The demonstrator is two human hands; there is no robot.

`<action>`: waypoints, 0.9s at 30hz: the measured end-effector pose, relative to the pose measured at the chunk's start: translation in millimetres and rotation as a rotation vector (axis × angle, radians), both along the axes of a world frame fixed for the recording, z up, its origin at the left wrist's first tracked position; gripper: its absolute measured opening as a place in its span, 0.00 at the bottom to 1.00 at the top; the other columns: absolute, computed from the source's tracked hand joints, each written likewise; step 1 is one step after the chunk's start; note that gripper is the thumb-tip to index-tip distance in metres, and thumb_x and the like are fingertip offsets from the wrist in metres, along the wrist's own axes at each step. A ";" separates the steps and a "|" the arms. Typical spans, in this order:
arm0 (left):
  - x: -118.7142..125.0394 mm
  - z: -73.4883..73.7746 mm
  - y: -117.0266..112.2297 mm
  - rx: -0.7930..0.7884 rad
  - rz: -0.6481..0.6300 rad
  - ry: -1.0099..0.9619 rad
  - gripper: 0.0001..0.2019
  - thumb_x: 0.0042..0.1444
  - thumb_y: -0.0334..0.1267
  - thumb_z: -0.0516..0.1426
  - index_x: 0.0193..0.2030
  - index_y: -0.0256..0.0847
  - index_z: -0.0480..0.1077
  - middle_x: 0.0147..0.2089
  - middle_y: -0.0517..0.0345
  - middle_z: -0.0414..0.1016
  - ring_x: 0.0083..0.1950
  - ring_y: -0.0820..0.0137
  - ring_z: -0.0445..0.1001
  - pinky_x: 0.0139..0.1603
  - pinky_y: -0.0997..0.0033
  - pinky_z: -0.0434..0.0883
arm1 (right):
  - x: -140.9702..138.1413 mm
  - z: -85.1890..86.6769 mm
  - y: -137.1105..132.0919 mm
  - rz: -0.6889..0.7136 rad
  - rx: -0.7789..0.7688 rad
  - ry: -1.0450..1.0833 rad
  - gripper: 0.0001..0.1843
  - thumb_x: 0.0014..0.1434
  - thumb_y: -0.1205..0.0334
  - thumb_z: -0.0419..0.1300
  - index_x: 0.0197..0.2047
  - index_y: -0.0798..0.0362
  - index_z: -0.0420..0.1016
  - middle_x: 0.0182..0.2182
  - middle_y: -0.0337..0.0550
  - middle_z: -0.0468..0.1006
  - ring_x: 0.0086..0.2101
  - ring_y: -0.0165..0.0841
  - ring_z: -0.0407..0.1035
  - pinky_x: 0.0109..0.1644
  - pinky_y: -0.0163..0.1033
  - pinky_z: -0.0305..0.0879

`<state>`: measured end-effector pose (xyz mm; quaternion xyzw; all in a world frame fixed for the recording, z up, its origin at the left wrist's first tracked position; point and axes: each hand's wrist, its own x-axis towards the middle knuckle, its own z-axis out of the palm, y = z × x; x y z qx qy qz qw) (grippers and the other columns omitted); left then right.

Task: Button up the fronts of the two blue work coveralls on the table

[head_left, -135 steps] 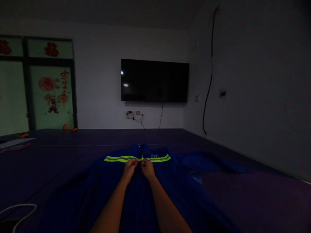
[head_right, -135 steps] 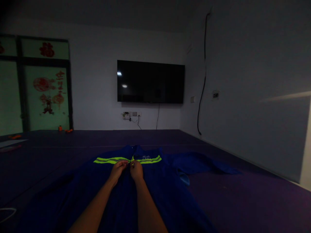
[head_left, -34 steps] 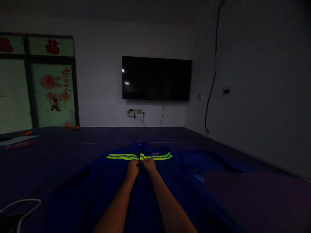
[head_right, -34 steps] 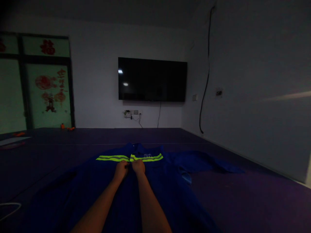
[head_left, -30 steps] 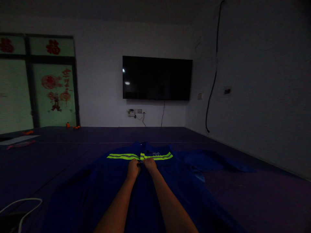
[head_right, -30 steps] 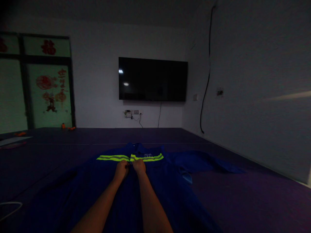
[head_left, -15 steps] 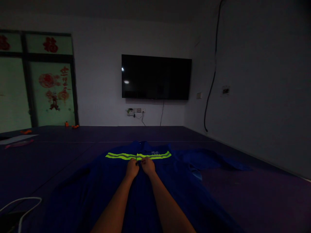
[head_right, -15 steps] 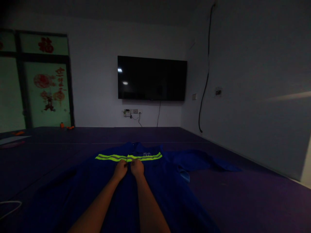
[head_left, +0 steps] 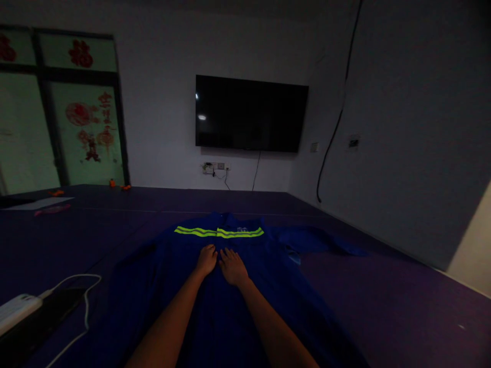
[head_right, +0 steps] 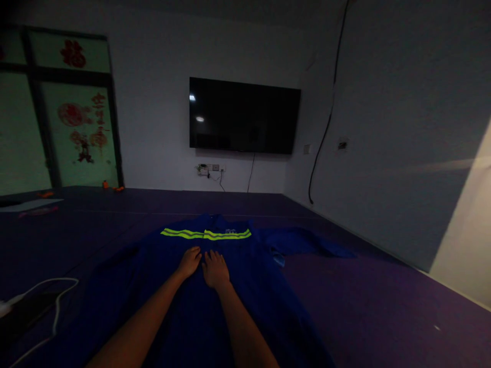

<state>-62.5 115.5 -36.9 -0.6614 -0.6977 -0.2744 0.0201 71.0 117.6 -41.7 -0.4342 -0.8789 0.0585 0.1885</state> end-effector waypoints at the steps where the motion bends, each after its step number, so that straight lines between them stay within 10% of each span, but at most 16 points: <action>1: -0.6 -1.4 -9.2 0.000 -0.012 -0.002 0.16 0.55 0.30 0.47 0.48 0.31 0.68 0.52 0.45 0.68 0.56 0.67 0.63 0.57 0.68 0.59 | 2.5 0.5 -4.9 -0.008 -0.016 -0.006 0.26 0.61 0.56 0.42 0.61 0.54 0.53 0.60 0.50 0.53 0.59 0.41 0.45 0.59 0.48 0.43; 8: 1.3 -4.9 -53.4 0.019 -0.067 0.017 0.18 0.54 0.27 0.48 0.50 0.38 0.67 0.55 0.49 0.67 0.58 0.66 0.61 0.58 0.63 0.58 | 8.4 7.1 -24.2 -0.067 -0.088 -0.014 0.27 0.61 0.54 0.41 0.62 0.51 0.50 0.61 0.47 0.50 0.60 0.39 0.41 0.60 0.49 0.39; 27: 11.9 4.5 -57.2 -0.034 -0.068 0.020 0.15 0.51 0.26 0.50 0.44 0.37 0.71 0.53 0.48 0.67 0.57 0.66 0.62 0.57 0.66 0.58 | 8.2 21.3 -24.8 -0.054 -0.022 0.261 0.19 0.57 0.49 0.50 0.37 0.51 0.77 0.38 0.45 0.76 0.42 0.32 0.67 0.45 0.31 0.57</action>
